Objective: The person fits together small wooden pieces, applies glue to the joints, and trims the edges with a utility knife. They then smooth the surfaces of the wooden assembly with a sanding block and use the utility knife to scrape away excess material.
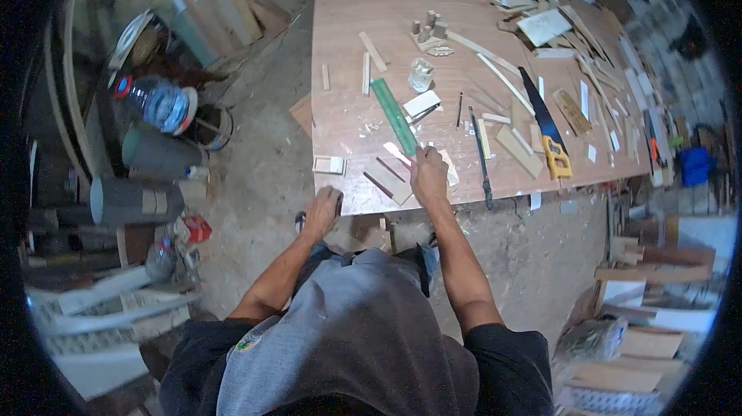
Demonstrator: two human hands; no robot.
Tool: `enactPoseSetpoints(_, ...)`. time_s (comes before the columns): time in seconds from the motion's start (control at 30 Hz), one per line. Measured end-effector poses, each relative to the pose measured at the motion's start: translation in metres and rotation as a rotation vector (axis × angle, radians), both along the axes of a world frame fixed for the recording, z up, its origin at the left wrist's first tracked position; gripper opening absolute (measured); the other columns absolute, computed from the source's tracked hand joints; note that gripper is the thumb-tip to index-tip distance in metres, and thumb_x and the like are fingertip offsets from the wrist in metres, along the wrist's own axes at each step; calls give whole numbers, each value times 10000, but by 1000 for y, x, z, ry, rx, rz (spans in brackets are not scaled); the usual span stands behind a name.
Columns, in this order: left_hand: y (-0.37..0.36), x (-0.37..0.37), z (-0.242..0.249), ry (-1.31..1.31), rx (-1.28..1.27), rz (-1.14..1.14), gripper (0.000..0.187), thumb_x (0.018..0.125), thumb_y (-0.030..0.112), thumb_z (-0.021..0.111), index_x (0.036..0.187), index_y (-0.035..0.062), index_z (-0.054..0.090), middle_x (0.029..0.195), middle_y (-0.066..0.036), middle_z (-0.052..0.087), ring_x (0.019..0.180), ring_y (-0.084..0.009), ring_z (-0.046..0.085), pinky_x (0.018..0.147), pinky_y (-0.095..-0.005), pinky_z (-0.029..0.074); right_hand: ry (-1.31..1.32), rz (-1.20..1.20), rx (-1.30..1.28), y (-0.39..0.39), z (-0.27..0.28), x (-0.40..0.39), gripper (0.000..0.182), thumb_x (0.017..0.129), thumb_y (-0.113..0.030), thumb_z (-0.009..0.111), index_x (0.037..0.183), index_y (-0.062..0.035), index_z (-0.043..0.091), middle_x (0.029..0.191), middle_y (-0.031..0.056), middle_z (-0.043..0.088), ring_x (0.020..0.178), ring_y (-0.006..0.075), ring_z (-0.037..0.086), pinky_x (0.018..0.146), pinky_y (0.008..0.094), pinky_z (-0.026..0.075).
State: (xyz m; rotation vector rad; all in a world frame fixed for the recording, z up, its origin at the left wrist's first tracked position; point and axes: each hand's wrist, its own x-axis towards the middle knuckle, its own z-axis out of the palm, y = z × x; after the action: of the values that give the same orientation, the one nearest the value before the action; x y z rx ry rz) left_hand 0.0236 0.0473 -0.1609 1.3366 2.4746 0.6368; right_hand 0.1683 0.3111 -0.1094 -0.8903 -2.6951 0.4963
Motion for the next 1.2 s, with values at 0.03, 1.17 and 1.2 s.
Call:
enactPoseSetpoints(0.03,-3,-3,2,-19,15,-20,206,917,87,556,1078,14,660,1007,-199,601,961,-394,589,816,-501,503,72,-34,-28,-4,10,1,385,874,-118,641,1232,18,599,1167,245,589,1059,412,575,876,511,479)
enactPoseSetpoints(1.17,67,-68,154,-1287,821,696,297,908,35,693,1186,-54,639,836,-84,701,652,-96,637,562,-221,519,200,13,54,183,82,-144,116,853,-49,583,881,44,647,874,291,655,847,467,638,739,491,502)
enactPoseSetpoints(1.2,69,-69,154,-1287,852,684,303,906,29,694,1191,-53,634,830,-83,699,650,-92,636,561,-217,521,248,-4,56,185,87,-135,129,864,-57,586,918,50,634,832,282,648,798,446,647,721,494,505)
